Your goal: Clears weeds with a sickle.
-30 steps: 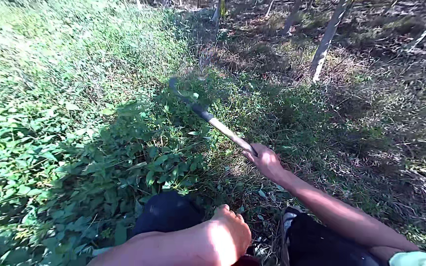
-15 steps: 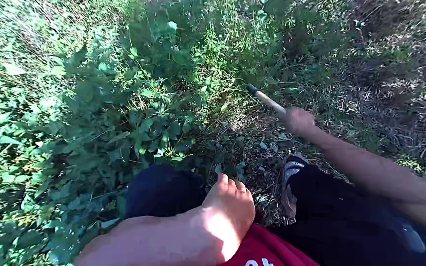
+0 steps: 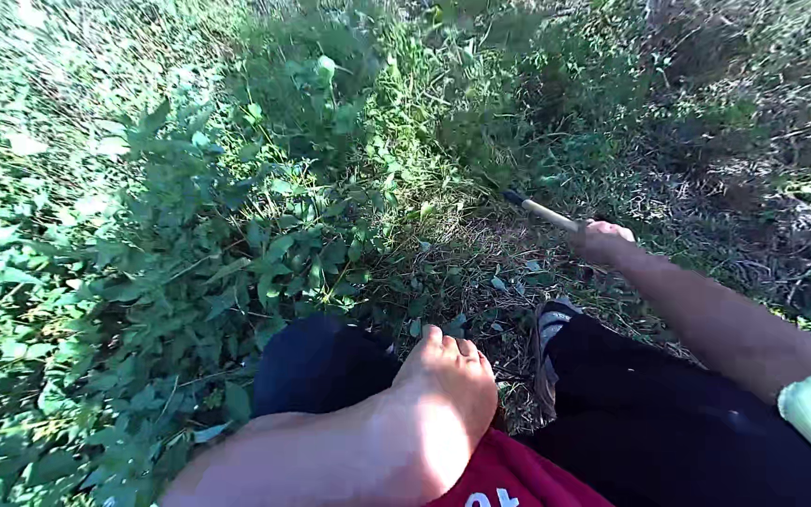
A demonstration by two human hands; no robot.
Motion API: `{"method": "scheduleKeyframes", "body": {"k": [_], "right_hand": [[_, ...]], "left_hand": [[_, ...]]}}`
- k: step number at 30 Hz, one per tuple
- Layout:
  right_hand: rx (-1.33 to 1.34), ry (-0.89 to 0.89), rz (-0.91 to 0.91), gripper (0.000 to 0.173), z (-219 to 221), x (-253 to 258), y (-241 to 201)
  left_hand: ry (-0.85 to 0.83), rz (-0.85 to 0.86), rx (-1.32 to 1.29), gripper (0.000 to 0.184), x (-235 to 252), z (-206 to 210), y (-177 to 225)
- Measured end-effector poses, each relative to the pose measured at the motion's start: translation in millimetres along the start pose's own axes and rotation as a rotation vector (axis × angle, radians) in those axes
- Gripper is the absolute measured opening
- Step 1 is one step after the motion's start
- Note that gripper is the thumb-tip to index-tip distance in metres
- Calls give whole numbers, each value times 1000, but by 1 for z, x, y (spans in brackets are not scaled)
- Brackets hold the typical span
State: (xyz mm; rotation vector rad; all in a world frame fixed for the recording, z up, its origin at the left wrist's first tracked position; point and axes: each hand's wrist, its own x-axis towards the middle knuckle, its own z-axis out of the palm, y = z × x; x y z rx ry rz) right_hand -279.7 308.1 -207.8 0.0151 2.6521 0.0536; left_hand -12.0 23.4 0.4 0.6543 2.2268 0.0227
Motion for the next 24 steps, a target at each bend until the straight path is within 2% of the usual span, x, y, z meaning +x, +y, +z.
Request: {"method": "scheduleKeyframes", "body": {"k": [2,5,9,12,13,14,15,19,21,24], "right_hand": [[5,13,37,49,-8,-20,-9],[138,41,-21,51,-32,-57,-62],[105,162,-381,48,-59,-99,-121],[59,502,-835,39,-50,-105,-136],[43,534,-915,36,-46,-98,-135],[10,492,-907,36,-41,-87,-129],[-23,394,-809,37,-35,-73,-115],[-79,12,-85,45,-6,-6,-20],[-113,-17,26,46,-9,-8,-2],[-20,-10,36,45,-28,-48,-47]], "left_hand": [[-53,26,-19,49,-4,1,-1],[-107,81,9,47,0,2,3],[43,96,53,44,4,2,8],[75,125,64,46,9,-2,3],[73,121,70,48,10,-3,2],[43,104,66,50,11,-5,1],[7,81,59,51,12,-7,1],[-22,14,26,52,4,-4,2],[-56,15,16,49,-1,-1,2],[-112,70,-12,48,-2,2,-1]]}}
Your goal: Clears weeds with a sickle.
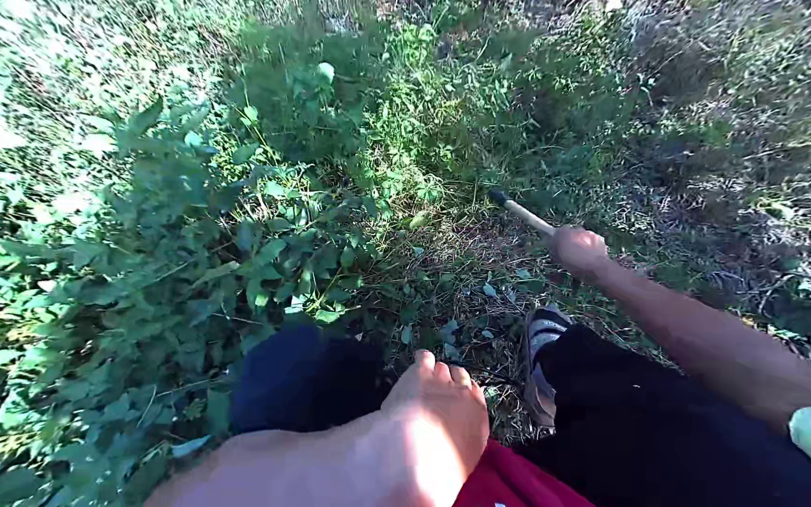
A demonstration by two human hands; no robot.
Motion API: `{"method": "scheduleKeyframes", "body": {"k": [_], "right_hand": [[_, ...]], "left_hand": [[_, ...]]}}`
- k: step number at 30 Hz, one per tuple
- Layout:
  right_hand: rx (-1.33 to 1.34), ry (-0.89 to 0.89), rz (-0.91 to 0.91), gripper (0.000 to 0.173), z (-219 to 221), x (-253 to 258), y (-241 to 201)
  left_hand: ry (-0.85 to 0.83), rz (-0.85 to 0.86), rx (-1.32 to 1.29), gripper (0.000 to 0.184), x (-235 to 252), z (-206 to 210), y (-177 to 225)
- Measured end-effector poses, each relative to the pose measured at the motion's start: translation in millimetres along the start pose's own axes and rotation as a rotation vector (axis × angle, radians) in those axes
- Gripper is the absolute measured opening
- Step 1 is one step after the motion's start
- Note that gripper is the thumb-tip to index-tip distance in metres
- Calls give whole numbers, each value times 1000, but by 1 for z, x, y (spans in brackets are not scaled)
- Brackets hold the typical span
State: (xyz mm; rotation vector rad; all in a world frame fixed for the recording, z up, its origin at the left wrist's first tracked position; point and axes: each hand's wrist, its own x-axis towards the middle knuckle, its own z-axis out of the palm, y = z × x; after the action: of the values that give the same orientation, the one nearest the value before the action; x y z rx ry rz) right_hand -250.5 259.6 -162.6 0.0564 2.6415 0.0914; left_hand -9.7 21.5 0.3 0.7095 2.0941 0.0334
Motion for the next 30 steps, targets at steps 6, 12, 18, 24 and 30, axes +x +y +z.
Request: {"method": "scheduleKeyframes", "body": {"k": [6,12,18,24,30], "right_hand": [[41,196,-482,49,-27,-50,-74],[-65,375,-748,33,-6,-19,-54],[-78,1,124,40,26,45,87],[-18,-26,200,54,6,5,87],[198,257,-115,56,-47,-46,-7]], "left_hand": [[193,29,102,50,4,1,1],[162,15,95,50,5,-6,-8],[107,-37,28,48,-5,2,-6],[115,58,54,43,-4,3,-2],[162,80,62,47,8,-9,4]]}}
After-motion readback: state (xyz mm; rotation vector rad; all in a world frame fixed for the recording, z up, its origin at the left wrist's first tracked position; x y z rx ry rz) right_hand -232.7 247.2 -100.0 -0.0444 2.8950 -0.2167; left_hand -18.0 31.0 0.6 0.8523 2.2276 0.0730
